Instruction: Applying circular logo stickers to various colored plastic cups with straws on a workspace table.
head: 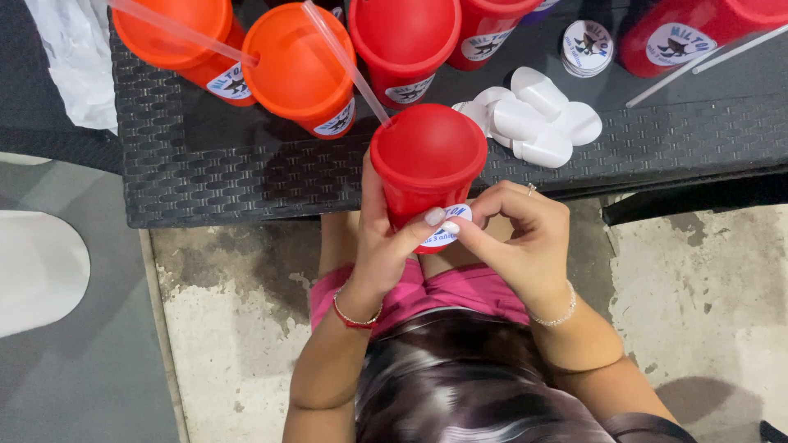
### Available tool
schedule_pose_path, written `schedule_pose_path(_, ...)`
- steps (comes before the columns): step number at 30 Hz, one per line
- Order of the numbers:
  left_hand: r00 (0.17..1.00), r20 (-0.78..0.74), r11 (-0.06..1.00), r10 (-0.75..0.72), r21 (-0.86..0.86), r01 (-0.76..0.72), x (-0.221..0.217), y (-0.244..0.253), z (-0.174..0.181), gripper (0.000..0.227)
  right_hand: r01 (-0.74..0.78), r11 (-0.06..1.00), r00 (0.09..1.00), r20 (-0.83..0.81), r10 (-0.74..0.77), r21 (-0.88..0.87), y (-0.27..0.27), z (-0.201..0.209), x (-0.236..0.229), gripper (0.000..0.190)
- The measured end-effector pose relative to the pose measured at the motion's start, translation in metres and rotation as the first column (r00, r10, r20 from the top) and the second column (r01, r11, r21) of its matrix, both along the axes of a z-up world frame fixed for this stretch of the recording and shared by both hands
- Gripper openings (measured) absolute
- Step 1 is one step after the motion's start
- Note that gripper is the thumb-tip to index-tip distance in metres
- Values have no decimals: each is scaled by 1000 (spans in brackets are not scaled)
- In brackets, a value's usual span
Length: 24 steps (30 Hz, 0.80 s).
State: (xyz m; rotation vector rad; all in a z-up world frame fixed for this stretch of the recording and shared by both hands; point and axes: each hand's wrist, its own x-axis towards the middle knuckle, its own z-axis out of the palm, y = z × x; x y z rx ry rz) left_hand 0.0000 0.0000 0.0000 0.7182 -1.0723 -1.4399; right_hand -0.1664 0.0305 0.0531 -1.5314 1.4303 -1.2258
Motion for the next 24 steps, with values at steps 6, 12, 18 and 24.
schedule_pose_path(6,989,-13,987,-149,54,150,12,-3,-12,93,-237,962,931,315,185,136,-27,-22,-15,48)
schedule_pose_path(12,980,90,983,-180,-20,182,13,2,13,107,-278,955,888,408,214,105,-20,-21,-6,77)
schedule_pose_path(18,956,141,959,-257,-86,271,27,1,36,112,-412,911,836,414,361,37,-15,-24,-13,86)
schedule_pose_path(24,935,193,951,-298,-21,307,29,1,45,124,-408,913,821,440,365,4,-14,-26,-14,84)
